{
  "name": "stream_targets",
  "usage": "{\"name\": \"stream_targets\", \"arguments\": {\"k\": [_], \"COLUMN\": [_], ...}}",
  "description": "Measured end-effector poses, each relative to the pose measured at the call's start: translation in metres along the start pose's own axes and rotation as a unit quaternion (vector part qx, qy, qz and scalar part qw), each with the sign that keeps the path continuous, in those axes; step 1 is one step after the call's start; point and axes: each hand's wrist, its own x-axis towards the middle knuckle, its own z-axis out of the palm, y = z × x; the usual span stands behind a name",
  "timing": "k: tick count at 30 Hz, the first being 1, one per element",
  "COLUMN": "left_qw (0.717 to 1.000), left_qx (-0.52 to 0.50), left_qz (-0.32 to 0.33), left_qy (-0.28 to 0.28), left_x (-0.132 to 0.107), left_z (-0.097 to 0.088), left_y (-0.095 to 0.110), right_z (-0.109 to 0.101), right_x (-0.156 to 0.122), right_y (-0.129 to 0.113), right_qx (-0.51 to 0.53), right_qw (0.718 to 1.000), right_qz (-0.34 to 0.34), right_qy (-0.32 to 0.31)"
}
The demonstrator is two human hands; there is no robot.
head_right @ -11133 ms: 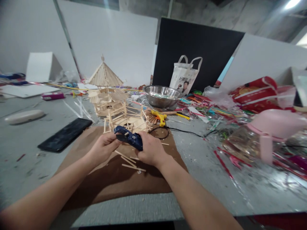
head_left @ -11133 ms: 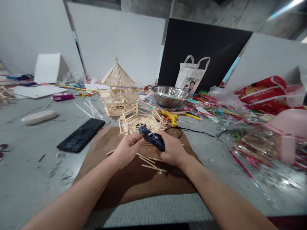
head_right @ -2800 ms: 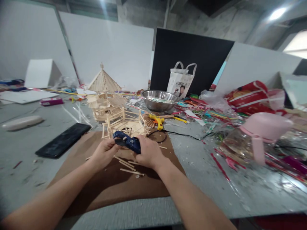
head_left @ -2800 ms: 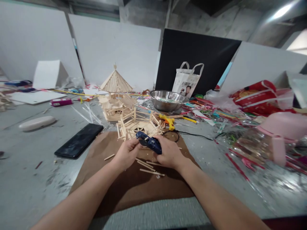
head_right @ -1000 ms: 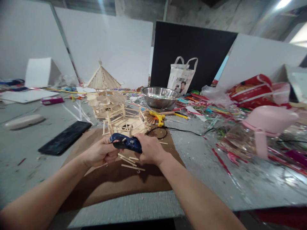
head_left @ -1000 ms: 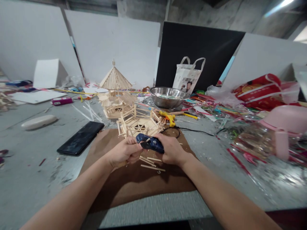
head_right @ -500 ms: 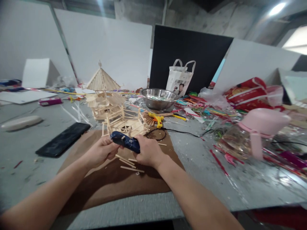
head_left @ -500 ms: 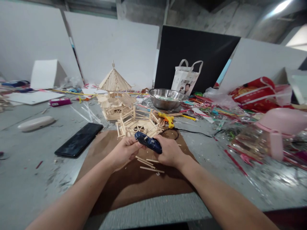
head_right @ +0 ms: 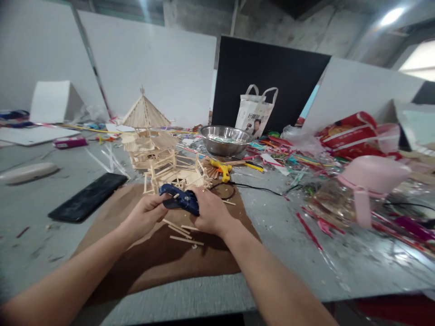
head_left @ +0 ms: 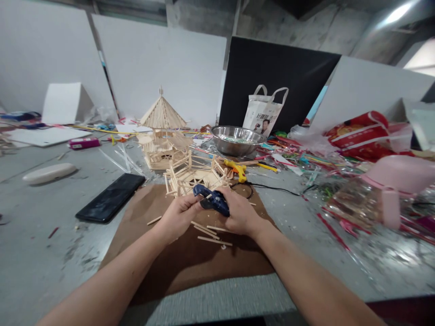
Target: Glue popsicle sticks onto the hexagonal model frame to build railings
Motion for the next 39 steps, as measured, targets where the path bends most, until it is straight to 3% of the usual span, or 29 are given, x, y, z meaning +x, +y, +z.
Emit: {"name": "stream_targets", "arguments": {"k": [7,13,18,21,25,29,32,39], "left_qw": [0.983,0.957,0.933,0.956,0.992,0.978,0.952,0.915], "left_qx": [-0.149,-0.238,-0.262,-0.203,0.013,0.201,0.299,0.403], "left_qz": [-0.104,-0.123,-0.171,-0.166,-0.12,-0.036,-0.026,-0.009], "left_qy": [-0.032,-0.114,-0.178,-0.133,-0.047,-0.04,-0.056,-0.024], "left_x": [-0.006,-0.009,-0.008,-0.004,0.001,0.003,0.002,0.001], "left_z": [0.01,0.007,0.0,-0.001,0.002,0.004,0.004,0.003], "left_y": [0.003,-0.003,-0.003,-0.002,-0.002,-0.007,-0.009,-0.01], "right_z": [-0.001,-0.006,-0.007,-0.009,-0.015,-0.022,-0.024,-0.022], "right_x": [0.0,0.0,0.001,0.002,0.004,0.001,-0.003,-0.01], "right_y": [0.013,0.011,0.011,0.024,0.05,0.071,0.082,0.101], "right_qx": [0.02,0.013,-0.063,-0.121,-0.212,-0.26,-0.249,-0.221], "right_qw": [0.994,0.988,0.984,0.981,0.936,0.888,0.867,0.832], "right_qz": [-0.096,-0.148,-0.154,-0.06,0.172,0.328,0.411,0.504], "right_qy": [0.038,0.031,0.063,0.141,0.221,0.189,0.133,0.076]}}
